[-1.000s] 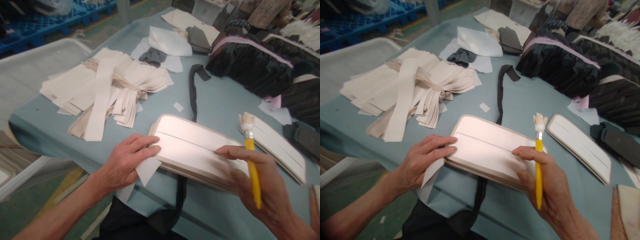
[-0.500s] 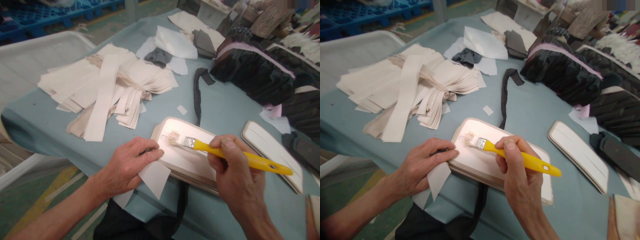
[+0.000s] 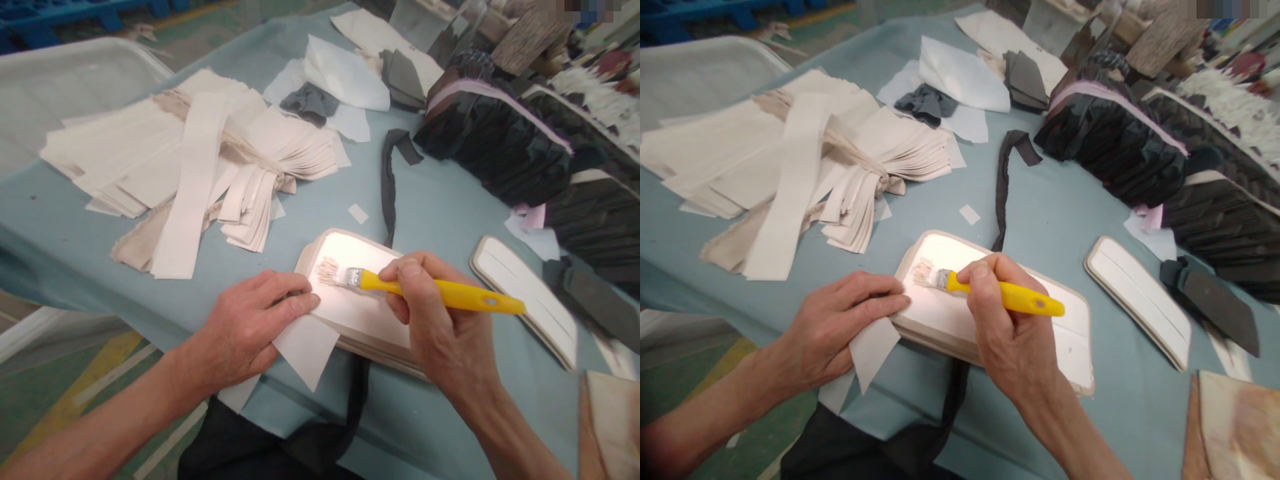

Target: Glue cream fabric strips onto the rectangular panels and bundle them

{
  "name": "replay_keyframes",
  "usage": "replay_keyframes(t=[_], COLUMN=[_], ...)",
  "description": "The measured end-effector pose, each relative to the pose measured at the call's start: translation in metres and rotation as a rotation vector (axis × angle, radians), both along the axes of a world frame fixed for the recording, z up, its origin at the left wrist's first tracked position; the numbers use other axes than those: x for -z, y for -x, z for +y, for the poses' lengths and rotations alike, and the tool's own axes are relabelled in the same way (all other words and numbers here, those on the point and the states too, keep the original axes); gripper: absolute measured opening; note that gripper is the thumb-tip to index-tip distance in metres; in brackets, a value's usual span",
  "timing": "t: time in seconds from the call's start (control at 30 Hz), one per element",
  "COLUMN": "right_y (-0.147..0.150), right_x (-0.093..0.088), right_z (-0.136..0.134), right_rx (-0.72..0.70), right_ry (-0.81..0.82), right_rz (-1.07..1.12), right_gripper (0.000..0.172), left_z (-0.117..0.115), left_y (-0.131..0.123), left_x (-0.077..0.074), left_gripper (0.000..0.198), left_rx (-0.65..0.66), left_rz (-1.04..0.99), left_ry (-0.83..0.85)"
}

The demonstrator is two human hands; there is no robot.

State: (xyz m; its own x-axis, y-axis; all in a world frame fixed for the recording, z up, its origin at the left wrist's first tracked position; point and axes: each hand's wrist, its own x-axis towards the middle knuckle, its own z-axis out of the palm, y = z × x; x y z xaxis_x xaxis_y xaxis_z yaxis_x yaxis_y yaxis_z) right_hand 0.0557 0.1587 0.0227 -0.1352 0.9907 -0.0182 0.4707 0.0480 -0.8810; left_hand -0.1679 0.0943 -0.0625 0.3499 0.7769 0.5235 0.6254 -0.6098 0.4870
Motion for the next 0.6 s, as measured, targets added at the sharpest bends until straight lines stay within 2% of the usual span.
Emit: replay_keyframes(t=[0.17, 0.33, 0.6], right_y=[-0.018, -0.049, -0.102], right_x=[-0.011, -0.018, -0.023], right_z=[0.002, 0.003, 0.001], right_rx=[0.011, 0.028, 0.134], right_ry=[-0.029, 0.005, -0.007], right_rz=[-0.068, -0.107, -0.096], right_gripper=[0.037, 0.036, 0.034], left_z=[0.0, -0.002, -0.001], left_y=[0.002, 0.006, 0.01], left_x=[0.003, 0.006, -0.001], left_gripper=[0.039, 0.04, 0.054], left_rx=[0.004, -0.007, 0.008], left_rz=[0.001, -0.034, 0.003], left_ry=[0.002, 0.066, 0.114])
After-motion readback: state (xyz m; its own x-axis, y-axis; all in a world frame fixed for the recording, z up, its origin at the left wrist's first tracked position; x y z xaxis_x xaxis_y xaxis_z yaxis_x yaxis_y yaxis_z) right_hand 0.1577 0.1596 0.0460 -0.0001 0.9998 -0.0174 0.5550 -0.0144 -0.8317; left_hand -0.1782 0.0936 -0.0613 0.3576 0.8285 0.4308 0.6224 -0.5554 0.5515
